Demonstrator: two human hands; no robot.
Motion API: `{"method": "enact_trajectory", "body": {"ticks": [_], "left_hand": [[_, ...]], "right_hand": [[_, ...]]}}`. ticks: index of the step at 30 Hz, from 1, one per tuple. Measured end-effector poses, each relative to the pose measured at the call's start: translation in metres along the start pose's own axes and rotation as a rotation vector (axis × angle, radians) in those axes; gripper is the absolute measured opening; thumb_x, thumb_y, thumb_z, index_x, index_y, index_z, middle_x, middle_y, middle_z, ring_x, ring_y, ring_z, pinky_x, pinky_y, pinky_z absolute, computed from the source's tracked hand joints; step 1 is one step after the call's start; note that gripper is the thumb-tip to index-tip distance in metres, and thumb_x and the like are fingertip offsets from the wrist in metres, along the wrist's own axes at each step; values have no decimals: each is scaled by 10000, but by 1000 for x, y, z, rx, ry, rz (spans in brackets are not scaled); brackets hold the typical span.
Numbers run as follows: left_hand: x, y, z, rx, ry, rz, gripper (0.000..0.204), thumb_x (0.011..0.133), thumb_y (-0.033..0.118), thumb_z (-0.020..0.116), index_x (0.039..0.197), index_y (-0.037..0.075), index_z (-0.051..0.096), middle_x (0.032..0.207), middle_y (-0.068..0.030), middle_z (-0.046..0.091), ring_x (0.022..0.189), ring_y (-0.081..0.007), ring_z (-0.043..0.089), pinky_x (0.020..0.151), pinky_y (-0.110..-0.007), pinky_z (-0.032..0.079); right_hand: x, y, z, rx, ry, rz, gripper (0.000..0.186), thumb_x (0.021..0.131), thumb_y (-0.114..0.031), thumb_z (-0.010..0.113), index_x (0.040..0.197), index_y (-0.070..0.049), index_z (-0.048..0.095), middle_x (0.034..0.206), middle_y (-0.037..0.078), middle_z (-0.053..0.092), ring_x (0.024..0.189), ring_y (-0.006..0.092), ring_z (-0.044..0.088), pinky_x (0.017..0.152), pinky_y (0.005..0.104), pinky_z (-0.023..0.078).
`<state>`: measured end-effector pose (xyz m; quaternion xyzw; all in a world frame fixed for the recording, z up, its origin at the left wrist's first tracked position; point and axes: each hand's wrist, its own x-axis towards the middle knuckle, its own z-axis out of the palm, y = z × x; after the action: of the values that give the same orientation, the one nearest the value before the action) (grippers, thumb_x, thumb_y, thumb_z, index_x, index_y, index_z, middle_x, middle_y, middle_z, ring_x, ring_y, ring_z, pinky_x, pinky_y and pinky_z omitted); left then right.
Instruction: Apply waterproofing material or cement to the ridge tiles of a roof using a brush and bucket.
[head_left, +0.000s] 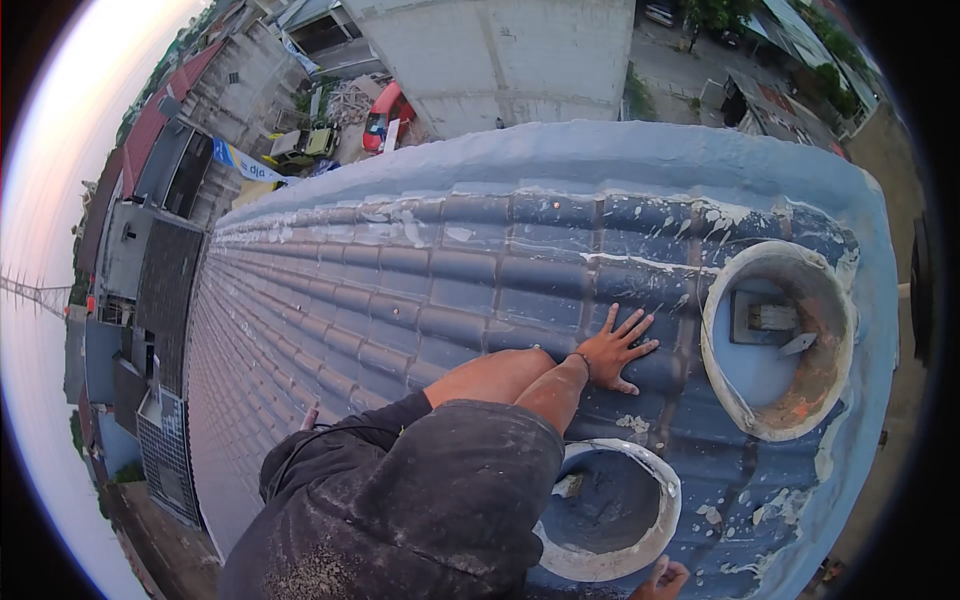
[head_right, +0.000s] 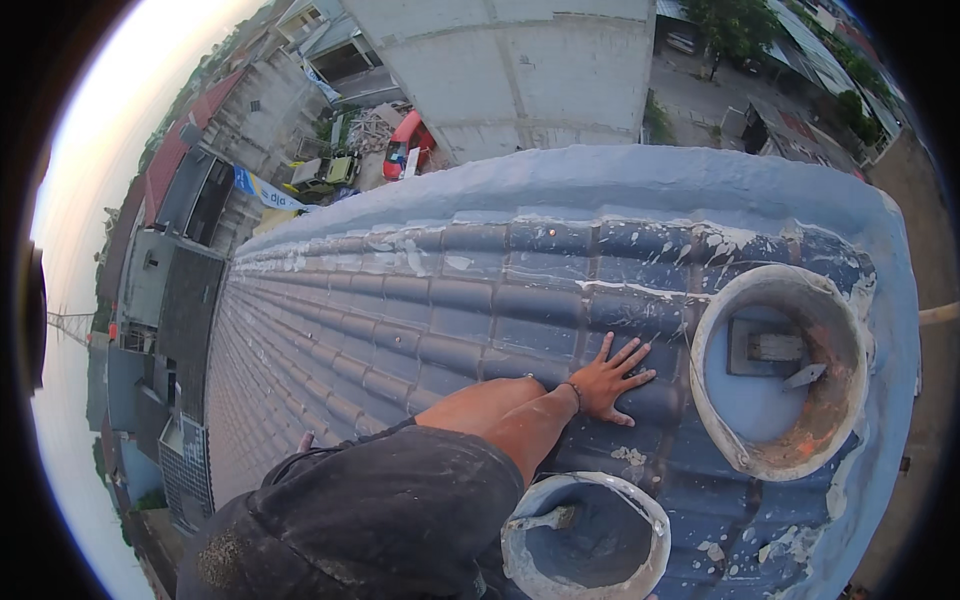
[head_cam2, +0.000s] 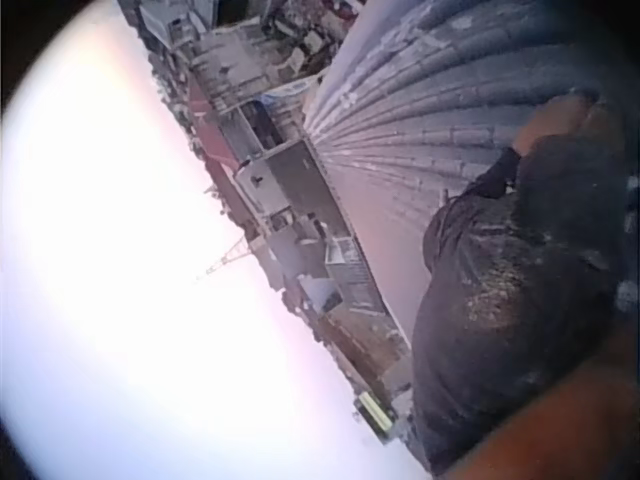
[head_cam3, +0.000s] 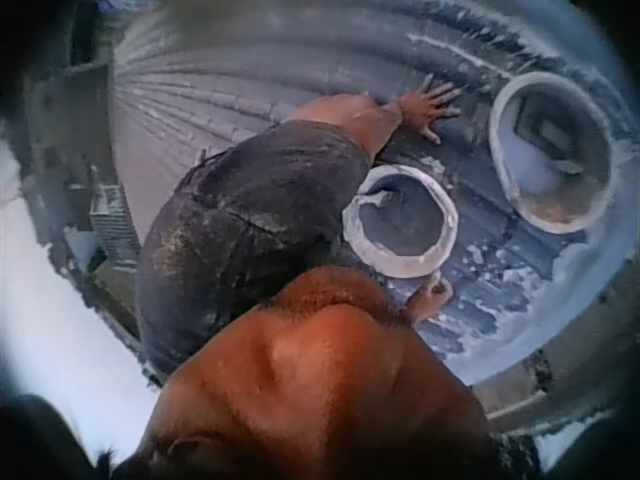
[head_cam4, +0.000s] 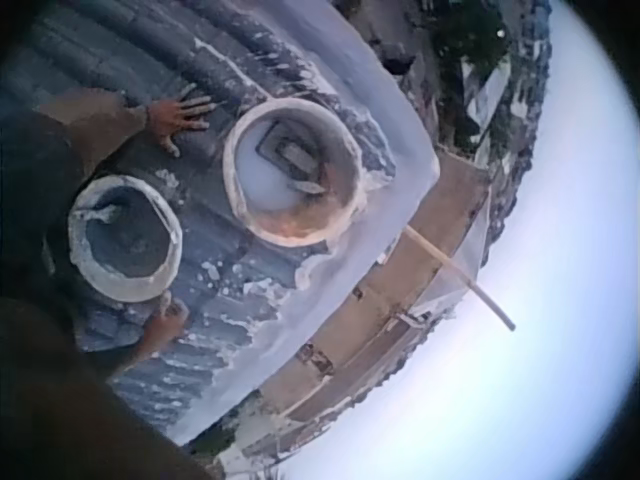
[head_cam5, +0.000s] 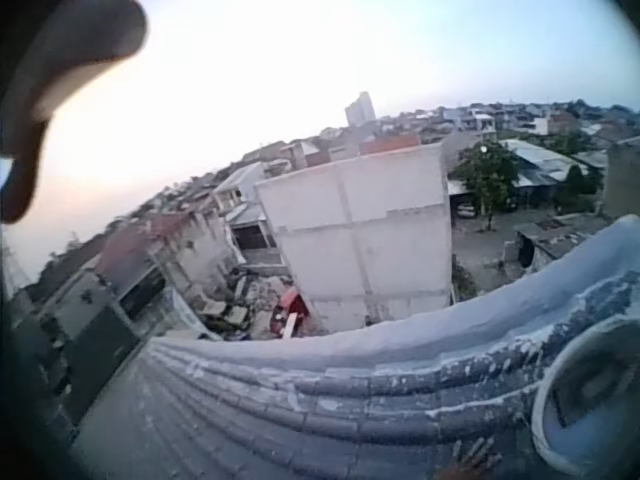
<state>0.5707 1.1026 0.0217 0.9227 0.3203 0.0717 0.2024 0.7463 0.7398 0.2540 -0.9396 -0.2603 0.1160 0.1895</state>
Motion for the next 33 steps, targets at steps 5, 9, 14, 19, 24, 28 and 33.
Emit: {"method": "enact_trajectory", "body": {"ticks": [5, 9, 14, 19, 24, 28, 33], "left_hand": [[-1, 0, 1, -22, 23, 7, 1032, 780, 770, 616, 1589, 195, 331, 1682, -201, 98, 1566, -383, 8, 1180, -721, -36], [-6, -2, 3, -18, 17, -2, 1032, 777, 762, 629, 1588, 196, 333, 1682, -202, 91, 1566, -382, 9, 1180, -721, -38], [-14, -10, -1, -10, 35, 1, 1040, 770, 765, 635, 1588, 199, 334, 1680, -202, 99, 1566, -381, 9, 1179, -722, -39], [20, 10, 19, -76, 62, 99, 1019, 761, 762, 654, 1561, 194, 378, 1666, -227, 135, 1550, -439, 34, 1161, -739, -14], [12, -4, 10, 87, 29, -18, 1017, 739, 713, 721, 1555, 214, 378, 1674, -188, 169, 1546, -435, 86, 1171, -724, 2], [8, 2, -2, 172, 63, 5, 1043, 732, 665, 764, 1568, 191, 358, 1675, -201, 156, 1552, -409, 108, 1182, -708, 65], [9, 18, 10, 162, 80, 82, 1040, 739, 640, 774, 1580, 208, 340, 1680, -198, 140, 1550, -406, 119, 1188, -703, 90]], "right_hand": [[-10, 154, 53, 311, -635, -172, 536, 968, -457, 676, 1150, 48, 652, 964, 145, 690, 868, 267, 611, 783, 386, 509], [-33, 76, 35, 165, -795, 179, 611, 969, -500, 650, 1213, 59, 628, 1092, 189, 678, 945, 299, 615, 848, 406, 504], [-57, 120, 68, 513, -727, 622, 827, 914, -594, 665, 1474, -21, 463, 1395, 203, 574, 1077, 327, 604, 939, 469, 473], [-76, 106, 63, 807, -251, 488, 573, 954, -344, 633, 1356, 50, 526, 1202, 184, 623, 1031, 245, 630, 907, 369, 498], [-70, 45, 27, 662, -234, 218, 355, 973, -222, 533, 1099, 84, 662, 1108, 205, 689, 961, 297, 656, 870, 391, 480], [-107, 69, 17, 1180, 14, 602, 368, 996, -239, 551, 1205, 52, 633, 1168, 149, 691, 1020, 262, 667, 938, 399, 498], [-133, 96, -15, 1588, 496, 583, 492, 1041, -289, 531, 1422, 14, 456, 1361, 142, 589, 1210, 280, 609, 1008, 425, 516]]}}
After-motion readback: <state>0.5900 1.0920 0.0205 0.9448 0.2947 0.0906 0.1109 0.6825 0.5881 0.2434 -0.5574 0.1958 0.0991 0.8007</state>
